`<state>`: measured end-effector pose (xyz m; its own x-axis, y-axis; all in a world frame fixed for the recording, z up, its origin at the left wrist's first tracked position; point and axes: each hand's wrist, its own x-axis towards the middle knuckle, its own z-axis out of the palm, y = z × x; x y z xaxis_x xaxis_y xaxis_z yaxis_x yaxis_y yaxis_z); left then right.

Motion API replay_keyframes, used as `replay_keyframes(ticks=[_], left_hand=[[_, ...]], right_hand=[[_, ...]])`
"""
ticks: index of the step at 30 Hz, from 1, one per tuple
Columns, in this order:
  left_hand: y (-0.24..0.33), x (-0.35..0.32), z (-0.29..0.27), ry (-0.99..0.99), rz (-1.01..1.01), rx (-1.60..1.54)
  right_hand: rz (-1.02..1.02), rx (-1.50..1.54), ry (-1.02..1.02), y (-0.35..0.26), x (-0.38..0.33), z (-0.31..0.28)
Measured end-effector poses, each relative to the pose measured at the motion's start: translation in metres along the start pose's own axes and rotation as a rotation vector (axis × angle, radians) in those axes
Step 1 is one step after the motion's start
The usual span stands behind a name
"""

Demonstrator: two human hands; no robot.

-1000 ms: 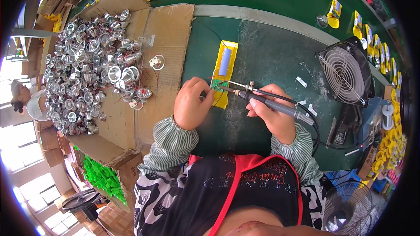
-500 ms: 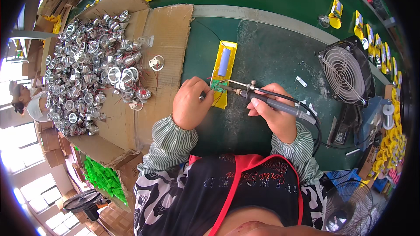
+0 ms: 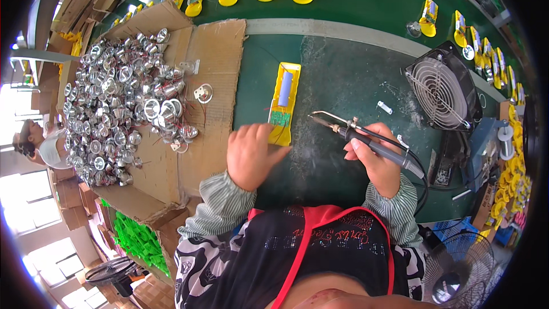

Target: The person solders circuit components onto flashlight casings using a soldering iron and places the assembled units onto a conveyor belt.

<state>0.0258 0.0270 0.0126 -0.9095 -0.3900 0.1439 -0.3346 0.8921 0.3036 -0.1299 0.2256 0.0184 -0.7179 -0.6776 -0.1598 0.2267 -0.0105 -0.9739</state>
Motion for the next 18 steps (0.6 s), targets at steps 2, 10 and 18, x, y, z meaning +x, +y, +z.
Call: replay_keyframes(ticks=[2, 10, 18], left_hand=[[0.004, -0.001, 0.003, -0.037, -0.009, 0.016], [0.027, 0.139, 0.053, -0.057, 0.191, -0.284], [0.045, 0.302, 0.085, 0.185, 0.317, -0.226]], right_hand=[[-0.015, -0.018, 0.025, -0.002, -0.002, -0.006], [-0.022, -0.041, 0.224, -0.004, -0.014, -0.042], [0.000, 0.004, 0.278, 0.000, -0.006, -0.052]])
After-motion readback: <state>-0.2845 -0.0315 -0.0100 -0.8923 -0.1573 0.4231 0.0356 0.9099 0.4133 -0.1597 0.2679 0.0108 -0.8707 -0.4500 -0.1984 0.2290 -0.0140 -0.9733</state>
